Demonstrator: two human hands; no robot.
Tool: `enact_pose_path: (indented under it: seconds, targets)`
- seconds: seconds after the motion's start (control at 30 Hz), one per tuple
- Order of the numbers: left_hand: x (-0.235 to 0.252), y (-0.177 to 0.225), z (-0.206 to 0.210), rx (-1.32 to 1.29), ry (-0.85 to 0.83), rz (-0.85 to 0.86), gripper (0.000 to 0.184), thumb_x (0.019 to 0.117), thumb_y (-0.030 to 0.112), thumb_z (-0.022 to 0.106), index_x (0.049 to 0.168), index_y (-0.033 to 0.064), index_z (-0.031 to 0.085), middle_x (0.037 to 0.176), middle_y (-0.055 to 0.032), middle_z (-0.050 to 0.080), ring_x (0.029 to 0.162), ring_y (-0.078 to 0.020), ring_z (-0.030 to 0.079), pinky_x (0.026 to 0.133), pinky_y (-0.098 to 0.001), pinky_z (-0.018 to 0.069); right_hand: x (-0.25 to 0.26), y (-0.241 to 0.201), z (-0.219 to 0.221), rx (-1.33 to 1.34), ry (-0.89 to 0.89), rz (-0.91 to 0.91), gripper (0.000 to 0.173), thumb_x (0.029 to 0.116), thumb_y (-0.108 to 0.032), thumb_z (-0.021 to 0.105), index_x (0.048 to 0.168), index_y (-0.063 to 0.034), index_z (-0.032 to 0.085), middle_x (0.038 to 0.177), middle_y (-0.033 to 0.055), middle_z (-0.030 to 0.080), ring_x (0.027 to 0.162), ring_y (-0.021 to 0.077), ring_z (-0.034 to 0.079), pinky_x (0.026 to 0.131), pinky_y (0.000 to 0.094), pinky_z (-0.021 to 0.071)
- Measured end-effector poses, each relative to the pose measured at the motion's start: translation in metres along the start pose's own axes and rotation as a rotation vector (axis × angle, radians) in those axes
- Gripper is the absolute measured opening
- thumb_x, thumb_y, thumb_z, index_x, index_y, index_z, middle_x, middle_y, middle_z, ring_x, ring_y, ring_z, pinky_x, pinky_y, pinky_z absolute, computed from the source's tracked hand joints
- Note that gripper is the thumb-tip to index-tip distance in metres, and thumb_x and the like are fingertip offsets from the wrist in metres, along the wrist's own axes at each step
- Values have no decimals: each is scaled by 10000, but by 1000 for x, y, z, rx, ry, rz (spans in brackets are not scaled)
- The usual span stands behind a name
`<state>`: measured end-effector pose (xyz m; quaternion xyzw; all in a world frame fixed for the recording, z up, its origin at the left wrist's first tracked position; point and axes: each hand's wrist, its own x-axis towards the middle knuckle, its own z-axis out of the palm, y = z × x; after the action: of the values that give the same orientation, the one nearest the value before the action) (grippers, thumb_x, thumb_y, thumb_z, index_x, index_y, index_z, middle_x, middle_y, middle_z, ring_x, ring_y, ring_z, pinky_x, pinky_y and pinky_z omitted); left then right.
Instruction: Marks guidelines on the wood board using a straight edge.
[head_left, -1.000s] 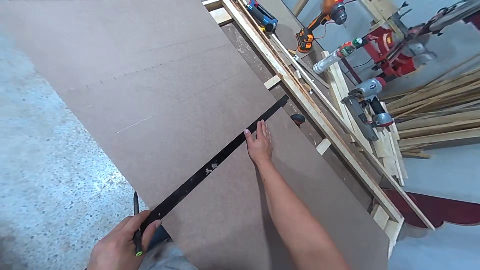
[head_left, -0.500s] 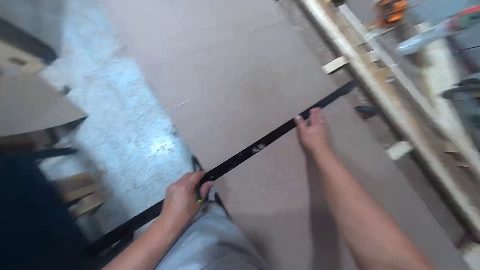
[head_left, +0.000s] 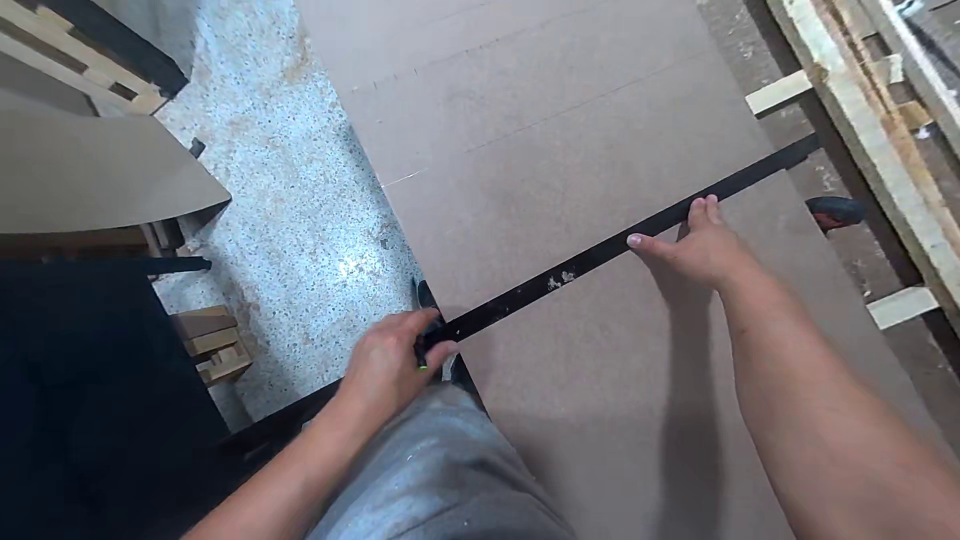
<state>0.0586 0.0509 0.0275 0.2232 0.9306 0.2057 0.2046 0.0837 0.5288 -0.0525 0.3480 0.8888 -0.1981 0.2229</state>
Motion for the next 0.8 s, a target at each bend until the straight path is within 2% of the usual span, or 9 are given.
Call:
enact_pose_path:
  seconds: [0.03,0.1,0.2,0.3,0.4,0.5,0.63,0.7,0.8]
  targets:
    - [3,2,-18,-31,1,-19,551,987,564,603,1352,156,667,1149,-47,741,1012,-205,725,873,-484,611,-1,-1,1,20,4,-10,1369,721,-818,705,1624,22,111,1702,256,55,1535,487,208,1151,726,285]
    - [21,6,-49,-118,87,91,548,1055,488,462,1467,144,574,1166,-40,739,982,-153,721,840,-422,615,-5,-4,3,59,10,-29,1365,720,-797,728,1620,31,120,1694,278,57,1537,493,192,1162,726,270]
    - [100,31,-57,-342,128,390,529,1098,460,369,1398,126,649,1005,-7,727,867,-81,678,788,-309,588,-5,0,4,90,41,-13,1408,672,-823,741,1621,23,135,1703,250,55,1561,439,162,1192,680,274]
    - [208,98,-15,-377,-40,476,376,1070,339,469,1249,133,728,929,6,716,772,-78,659,706,-319,582,-1,1,7,105,48,19,1457,616,-860,744,1632,-10,139,1718,203,56,1571,411,153,1197,653,296]
    - [313,189,61,-496,-169,435,210,1001,241,625,1137,105,710,960,-42,742,841,-150,714,793,-419,610,-2,-3,6,116,37,52,1464,599,-866,749,1636,-27,147,1728,158,53,1585,353,136,1222,595,297]
    - [391,270,140,-587,-201,414,200,962,263,674,1092,124,737,979,-53,744,889,-186,717,829,-468,598,1,-5,4,98,-11,88,1469,599,-878,735,1646,-51,118,1736,118,29,1594,307,113,1243,539,280]
    - [431,335,194,-484,-250,362,262,988,325,642,1183,187,748,1078,-72,747,954,-240,722,855,-523,583,2,-8,2,78,-47,114,1466,612,-887,717,1650,-64,89,1739,97,6,1601,277,80,1267,506,233]
    - [436,350,202,-392,-267,381,265,989,331,639,1196,211,753,1128,-68,747,1053,-253,708,924,-553,555,4,-7,2,59,-45,103,1476,608,-904,698,1648,-53,87,1738,108,12,1599,274,93,1271,501,220]
    - [436,355,203,-299,-258,419,241,967,304,634,1160,233,760,1113,-55,748,1070,-257,701,911,-569,548,5,-8,2,60,-45,103,1468,608,-899,703,1647,-54,101,1737,116,16,1599,278,95,1268,501,222]
